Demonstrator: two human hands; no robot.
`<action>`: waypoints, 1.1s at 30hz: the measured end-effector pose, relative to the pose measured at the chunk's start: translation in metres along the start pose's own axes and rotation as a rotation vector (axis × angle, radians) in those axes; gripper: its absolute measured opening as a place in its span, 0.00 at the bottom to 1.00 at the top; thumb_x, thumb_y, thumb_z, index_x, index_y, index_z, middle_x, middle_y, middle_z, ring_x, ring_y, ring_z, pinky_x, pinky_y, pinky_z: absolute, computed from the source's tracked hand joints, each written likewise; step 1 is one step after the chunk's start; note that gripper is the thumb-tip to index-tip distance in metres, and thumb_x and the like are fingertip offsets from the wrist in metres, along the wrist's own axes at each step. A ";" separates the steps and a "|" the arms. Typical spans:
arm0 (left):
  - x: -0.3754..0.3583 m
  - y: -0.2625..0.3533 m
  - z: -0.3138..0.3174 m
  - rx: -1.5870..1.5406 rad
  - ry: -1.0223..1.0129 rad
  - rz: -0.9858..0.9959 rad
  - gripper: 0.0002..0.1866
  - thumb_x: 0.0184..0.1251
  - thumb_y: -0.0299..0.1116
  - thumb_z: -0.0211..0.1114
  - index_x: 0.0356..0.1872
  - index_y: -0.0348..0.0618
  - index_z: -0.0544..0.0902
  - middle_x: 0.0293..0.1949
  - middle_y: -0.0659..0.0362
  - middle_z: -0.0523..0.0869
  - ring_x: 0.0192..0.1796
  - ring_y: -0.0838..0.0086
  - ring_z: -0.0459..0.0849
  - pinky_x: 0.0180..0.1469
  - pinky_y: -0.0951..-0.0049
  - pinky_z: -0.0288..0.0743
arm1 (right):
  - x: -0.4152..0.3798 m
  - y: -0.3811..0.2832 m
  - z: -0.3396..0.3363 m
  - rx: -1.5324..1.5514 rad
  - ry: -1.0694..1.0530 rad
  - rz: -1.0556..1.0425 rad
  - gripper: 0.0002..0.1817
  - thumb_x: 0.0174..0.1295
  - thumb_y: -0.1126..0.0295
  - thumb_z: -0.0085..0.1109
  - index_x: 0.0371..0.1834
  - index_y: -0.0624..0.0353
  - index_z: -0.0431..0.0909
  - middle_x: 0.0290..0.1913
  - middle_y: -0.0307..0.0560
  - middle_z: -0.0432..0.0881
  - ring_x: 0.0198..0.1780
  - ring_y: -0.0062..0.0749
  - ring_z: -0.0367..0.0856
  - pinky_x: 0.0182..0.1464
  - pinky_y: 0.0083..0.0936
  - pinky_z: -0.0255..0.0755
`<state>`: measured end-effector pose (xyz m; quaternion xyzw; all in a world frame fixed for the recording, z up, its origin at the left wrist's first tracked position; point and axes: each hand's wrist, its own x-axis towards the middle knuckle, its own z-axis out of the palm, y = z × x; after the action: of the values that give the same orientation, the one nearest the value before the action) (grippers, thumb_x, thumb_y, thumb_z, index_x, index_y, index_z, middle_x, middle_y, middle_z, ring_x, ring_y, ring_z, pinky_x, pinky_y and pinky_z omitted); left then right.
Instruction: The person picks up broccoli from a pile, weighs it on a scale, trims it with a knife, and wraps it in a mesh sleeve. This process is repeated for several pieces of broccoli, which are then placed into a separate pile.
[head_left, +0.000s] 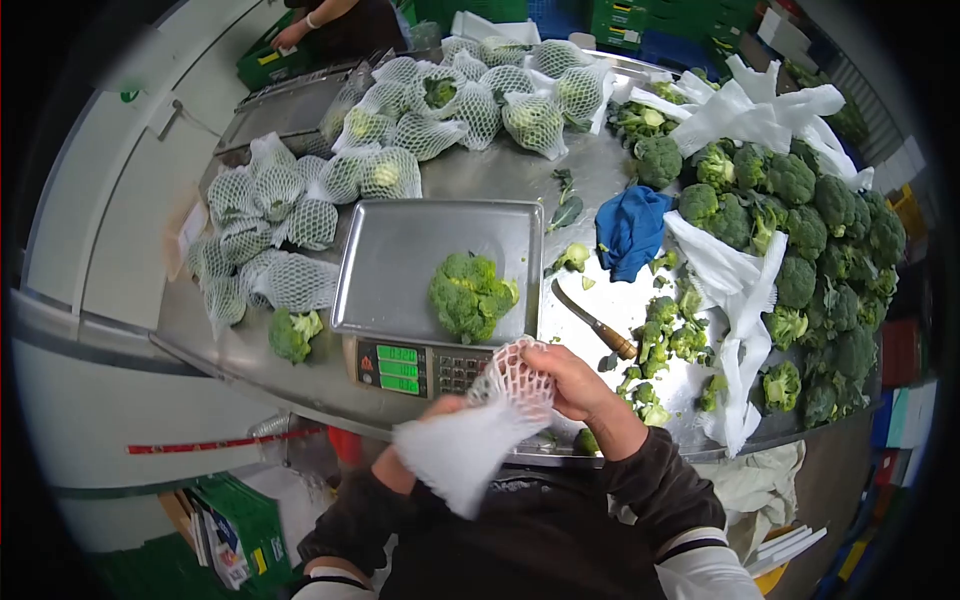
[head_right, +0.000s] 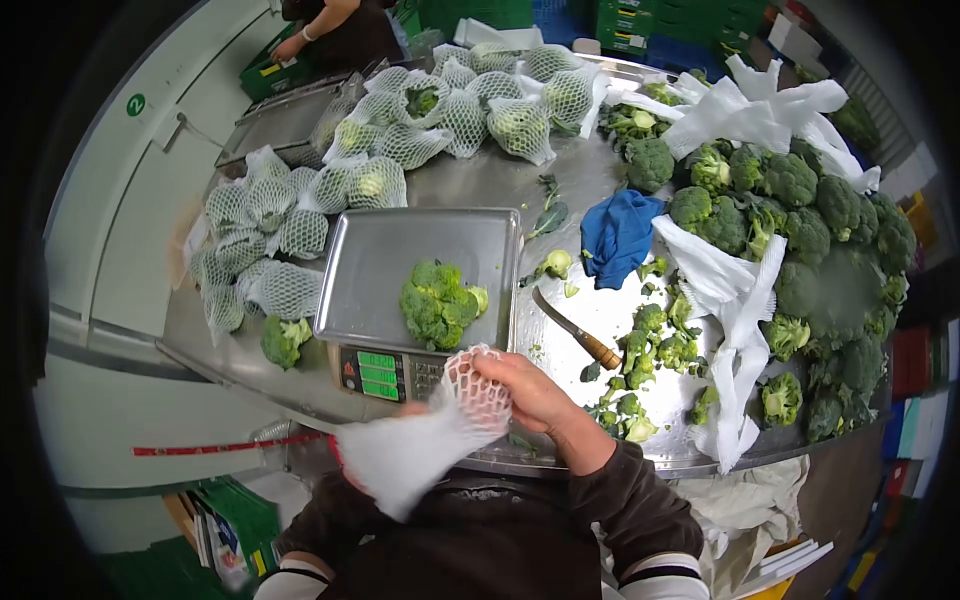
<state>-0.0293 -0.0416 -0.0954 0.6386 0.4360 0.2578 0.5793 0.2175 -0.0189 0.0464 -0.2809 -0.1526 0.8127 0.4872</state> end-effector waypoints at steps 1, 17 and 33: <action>0.026 0.048 -0.037 -0.152 -0.061 -0.198 0.14 0.68 0.33 0.53 0.49 0.38 0.77 0.40 0.58 0.83 0.41 0.74 0.81 0.45 0.74 0.75 | 0.005 -0.003 0.000 -0.328 0.066 -0.064 0.16 0.64 0.64 0.54 0.47 0.65 0.77 0.36 0.40 0.83 0.36 0.24 0.80 0.43 0.20 0.73; 0.079 0.167 -0.040 -1.004 0.153 0.179 0.29 0.66 0.56 0.51 0.50 0.35 0.72 0.44 0.51 0.81 0.44 0.64 0.81 0.50 0.63 0.77 | -0.014 -0.021 0.062 -1.272 0.074 -0.949 0.12 0.61 0.65 0.53 0.43 0.58 0.77 0.31 0.47 0.78 0.33 0.38 0.79 0.36 0.29 0.72; 0.069 0.088 -0.028 -1.371 -0.102 -0.145 0.29 0.72 0.54 0.39 0.63 0.41 0.64 0.61 0.51 0.70 0.62 0.60 0.71 0.64 0.59 0.66 | -0.017 0.052 -0.012 0.594 -0.048 0.040 0.22 0.68 0.58 0.47 0.56 0.65 0.69 0.50 0.50 0.80 0.48 0.34 0.80 0.51 0.31 0.76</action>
<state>0.0038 0.0362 -0.0176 0.1087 0.1886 0.4055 0.8878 0.1947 -0.0593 0.0151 -0.1095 0.0860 0.8376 0.5282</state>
